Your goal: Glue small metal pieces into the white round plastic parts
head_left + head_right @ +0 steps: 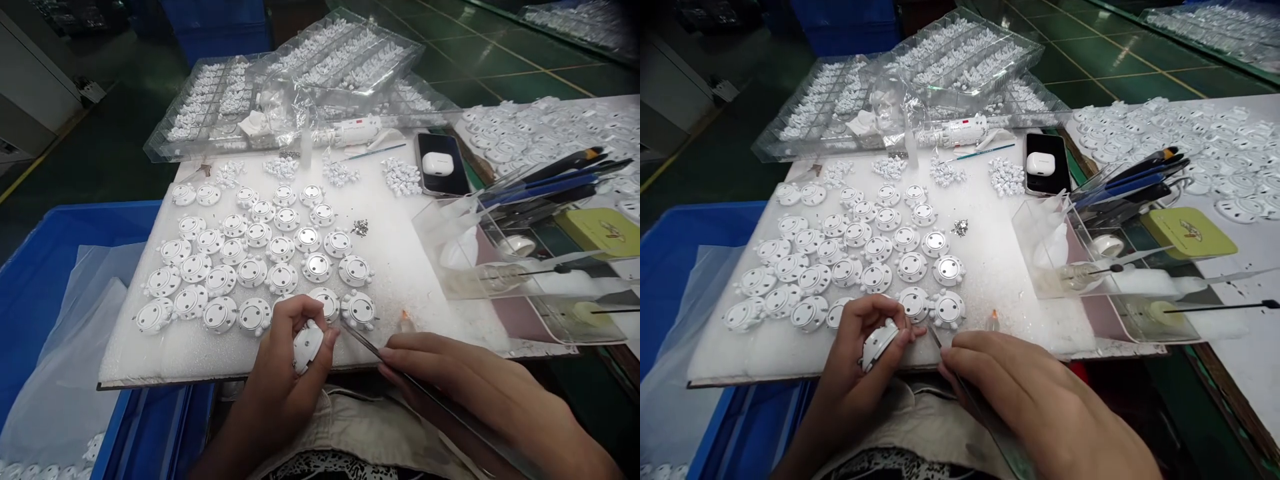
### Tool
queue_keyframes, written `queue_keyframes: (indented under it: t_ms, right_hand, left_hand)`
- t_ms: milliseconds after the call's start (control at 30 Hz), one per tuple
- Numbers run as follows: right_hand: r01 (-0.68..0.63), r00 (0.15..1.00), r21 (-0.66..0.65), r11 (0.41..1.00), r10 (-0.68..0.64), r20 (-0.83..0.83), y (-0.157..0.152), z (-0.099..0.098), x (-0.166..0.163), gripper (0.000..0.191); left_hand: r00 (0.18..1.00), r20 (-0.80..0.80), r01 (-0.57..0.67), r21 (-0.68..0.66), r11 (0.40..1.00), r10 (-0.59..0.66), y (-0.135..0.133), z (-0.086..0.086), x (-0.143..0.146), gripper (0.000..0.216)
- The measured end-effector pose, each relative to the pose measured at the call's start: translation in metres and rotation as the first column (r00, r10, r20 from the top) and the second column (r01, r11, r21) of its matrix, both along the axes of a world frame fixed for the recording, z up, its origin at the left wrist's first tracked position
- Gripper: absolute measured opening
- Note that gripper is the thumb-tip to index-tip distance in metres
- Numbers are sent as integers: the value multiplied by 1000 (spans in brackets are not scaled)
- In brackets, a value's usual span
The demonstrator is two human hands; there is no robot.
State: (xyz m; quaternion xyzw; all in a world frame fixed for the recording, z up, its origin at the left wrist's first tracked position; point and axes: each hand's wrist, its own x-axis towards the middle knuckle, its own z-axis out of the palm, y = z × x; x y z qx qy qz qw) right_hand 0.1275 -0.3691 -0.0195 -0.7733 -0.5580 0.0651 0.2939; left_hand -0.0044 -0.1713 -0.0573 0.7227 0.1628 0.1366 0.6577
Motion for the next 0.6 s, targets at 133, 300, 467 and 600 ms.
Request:
queue_keyframes:
  t_ms: [133, 300, 467, 600]
  right_hand:
    - [-13, 992, -26, 1000, 16, 123, 0, -1, -7, 33]
    - [-64, 969, -23, 998, 68, 236, 2, -3, -10, 34]
    - [-56, 971, -21, 998, 60, 231, -1, -11, -12, 39]
    - [-56, 971, -27, 998, 61, 231, -2, -13, -13, 40]
  left_hand:
    - [1000, 17, -12, -10, 1000, 12, 0, -2, 0, 24]
    - [1000, 24, -5, 2, 1000, 5, 1, -1, 0, 24]
    - [999, 35, -10, -14, 1000, 11, 0, -2, 1, 24]
    - [999, 31, -3, -2, 1000, 4, 1, -2, 1, 25]
